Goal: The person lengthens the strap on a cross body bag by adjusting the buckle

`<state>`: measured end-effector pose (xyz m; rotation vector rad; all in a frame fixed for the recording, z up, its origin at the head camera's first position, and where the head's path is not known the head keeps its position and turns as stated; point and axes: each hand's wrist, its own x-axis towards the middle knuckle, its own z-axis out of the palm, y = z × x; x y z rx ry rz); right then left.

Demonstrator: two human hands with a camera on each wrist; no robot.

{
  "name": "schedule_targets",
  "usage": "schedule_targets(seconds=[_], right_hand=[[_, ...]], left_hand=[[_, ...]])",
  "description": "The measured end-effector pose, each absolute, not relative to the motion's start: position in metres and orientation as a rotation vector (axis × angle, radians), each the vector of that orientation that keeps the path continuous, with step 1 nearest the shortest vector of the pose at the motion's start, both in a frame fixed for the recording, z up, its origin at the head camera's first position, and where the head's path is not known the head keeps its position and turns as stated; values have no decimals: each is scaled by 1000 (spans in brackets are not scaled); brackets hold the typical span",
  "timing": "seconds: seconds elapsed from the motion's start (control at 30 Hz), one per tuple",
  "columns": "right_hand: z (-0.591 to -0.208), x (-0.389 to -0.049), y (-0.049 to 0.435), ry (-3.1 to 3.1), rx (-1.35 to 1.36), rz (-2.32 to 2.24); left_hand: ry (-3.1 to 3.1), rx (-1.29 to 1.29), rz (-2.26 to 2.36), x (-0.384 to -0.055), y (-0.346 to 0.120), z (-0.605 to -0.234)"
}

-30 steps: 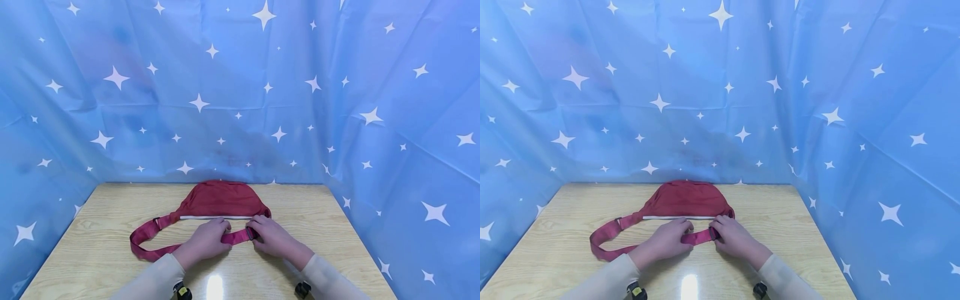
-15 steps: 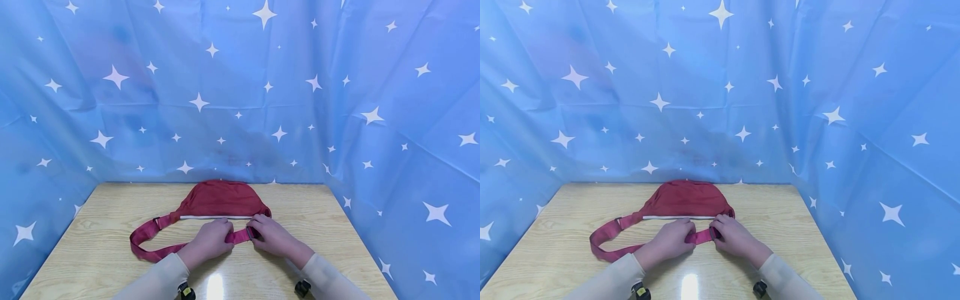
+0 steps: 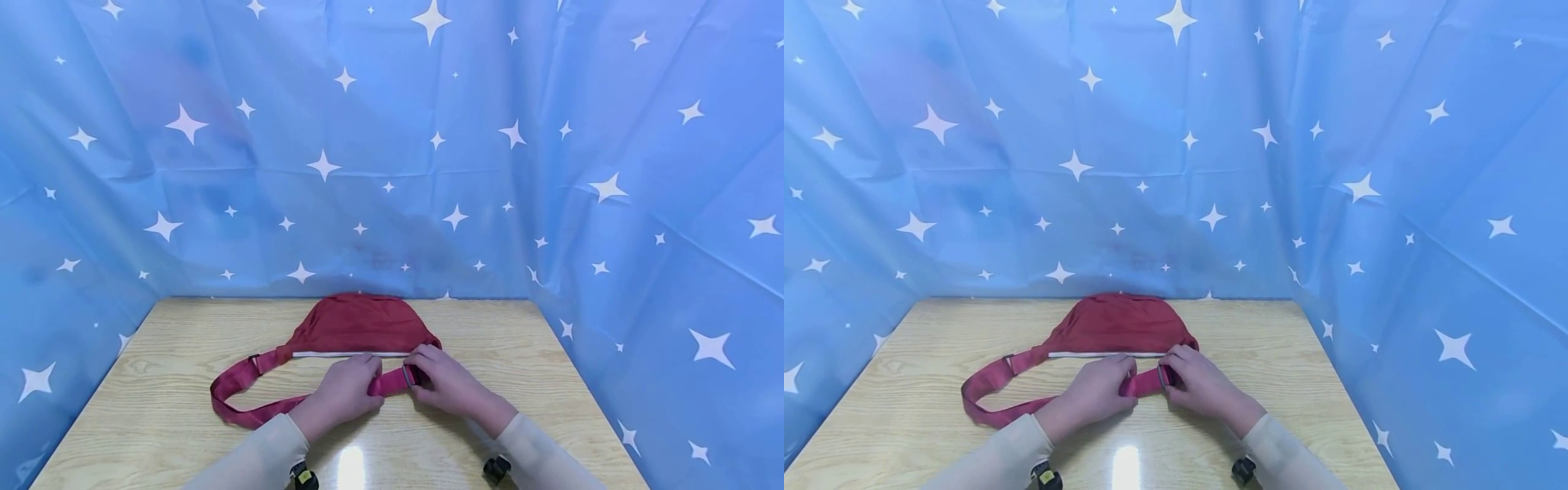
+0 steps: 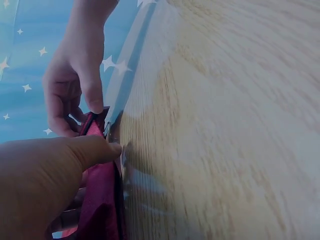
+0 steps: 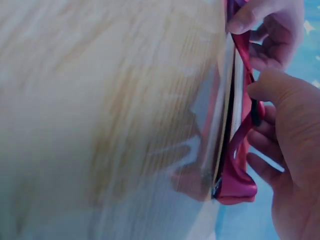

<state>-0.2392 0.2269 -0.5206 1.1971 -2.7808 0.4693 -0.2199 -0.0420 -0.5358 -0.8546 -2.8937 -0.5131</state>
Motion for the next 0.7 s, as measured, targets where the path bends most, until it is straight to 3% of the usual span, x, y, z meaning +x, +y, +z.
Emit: schedule_targets(seconds=[0.7], right_hand=[[-504,-237,232,-2661,1186,629]], left_hand=[[-2807,-809,-574,-218,-47,-525]])
